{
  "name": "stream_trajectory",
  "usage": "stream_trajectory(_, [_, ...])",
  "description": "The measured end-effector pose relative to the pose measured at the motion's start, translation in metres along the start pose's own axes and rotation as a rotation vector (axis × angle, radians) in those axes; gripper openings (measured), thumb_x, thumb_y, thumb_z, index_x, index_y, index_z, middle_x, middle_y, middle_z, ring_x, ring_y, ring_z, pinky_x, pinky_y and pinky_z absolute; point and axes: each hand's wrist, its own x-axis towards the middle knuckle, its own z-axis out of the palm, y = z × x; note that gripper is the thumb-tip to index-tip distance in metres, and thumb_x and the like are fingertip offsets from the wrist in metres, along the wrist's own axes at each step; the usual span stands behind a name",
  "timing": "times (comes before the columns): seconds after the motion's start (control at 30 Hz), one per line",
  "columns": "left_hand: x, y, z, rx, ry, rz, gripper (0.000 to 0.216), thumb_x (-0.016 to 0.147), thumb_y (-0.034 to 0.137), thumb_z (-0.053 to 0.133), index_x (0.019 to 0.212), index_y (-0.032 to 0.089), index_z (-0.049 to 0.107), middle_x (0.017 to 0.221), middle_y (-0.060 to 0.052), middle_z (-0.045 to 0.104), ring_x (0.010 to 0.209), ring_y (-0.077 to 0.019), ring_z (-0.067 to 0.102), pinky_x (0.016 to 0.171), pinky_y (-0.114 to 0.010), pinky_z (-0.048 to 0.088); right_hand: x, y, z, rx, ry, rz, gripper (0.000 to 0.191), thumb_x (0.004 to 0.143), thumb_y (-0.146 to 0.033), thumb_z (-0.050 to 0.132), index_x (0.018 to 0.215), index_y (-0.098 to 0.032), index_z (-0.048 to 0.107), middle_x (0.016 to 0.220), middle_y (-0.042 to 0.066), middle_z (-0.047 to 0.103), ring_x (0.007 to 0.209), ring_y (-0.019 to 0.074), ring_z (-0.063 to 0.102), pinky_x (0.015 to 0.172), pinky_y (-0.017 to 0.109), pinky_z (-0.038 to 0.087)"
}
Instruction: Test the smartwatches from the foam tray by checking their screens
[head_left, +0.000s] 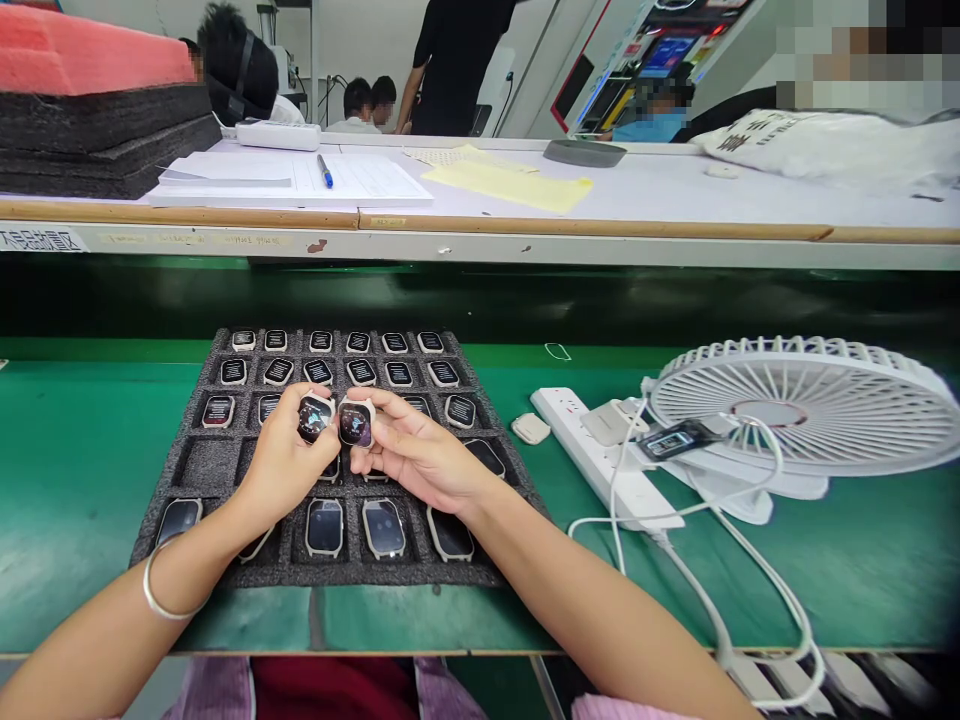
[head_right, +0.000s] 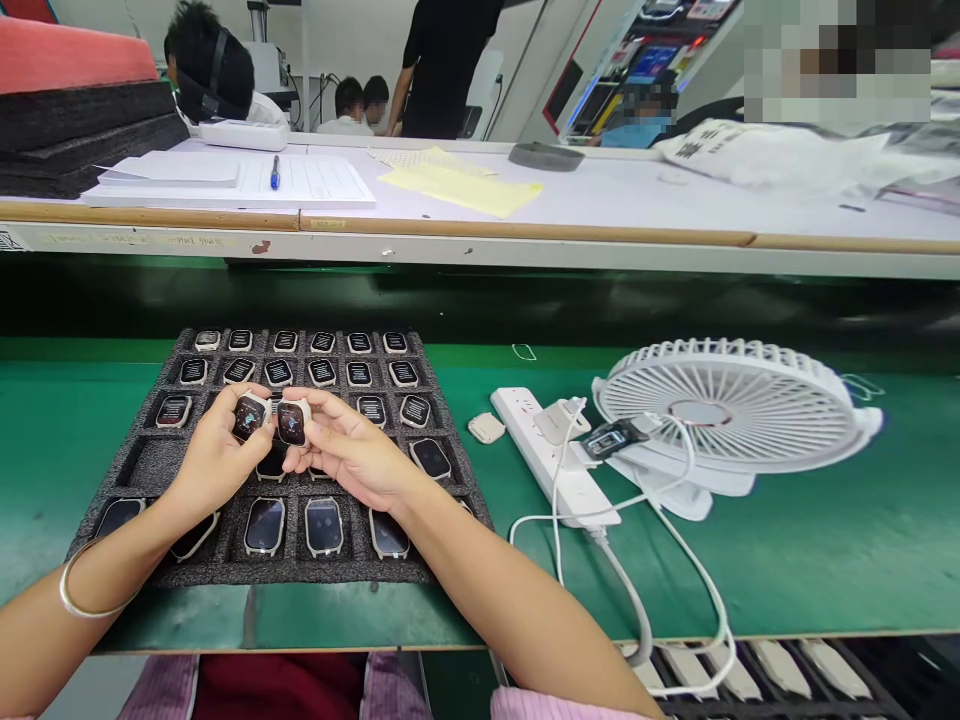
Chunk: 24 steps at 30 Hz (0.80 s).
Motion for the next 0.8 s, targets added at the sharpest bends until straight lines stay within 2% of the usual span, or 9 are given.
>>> stream_trajectory(0.8, [0.0012,0.0016,-0.0023,0.016,-0.010,0.003,0.026,0.076,0.030,0.059,0.100,0.021,0.053,0.088,-0.001,0.065,0.078,-0.0169,0.060,0.074,-0.030,0.047,0.0000,-0.0013,0.0001,-0.022,0.017,0.018,0.041,0.083,-0.035,0.077,0.120,-0.027,0.062,0.091,-0.002,0.067,0.074,0.0127,0.069,0.074,0.028,0.051])
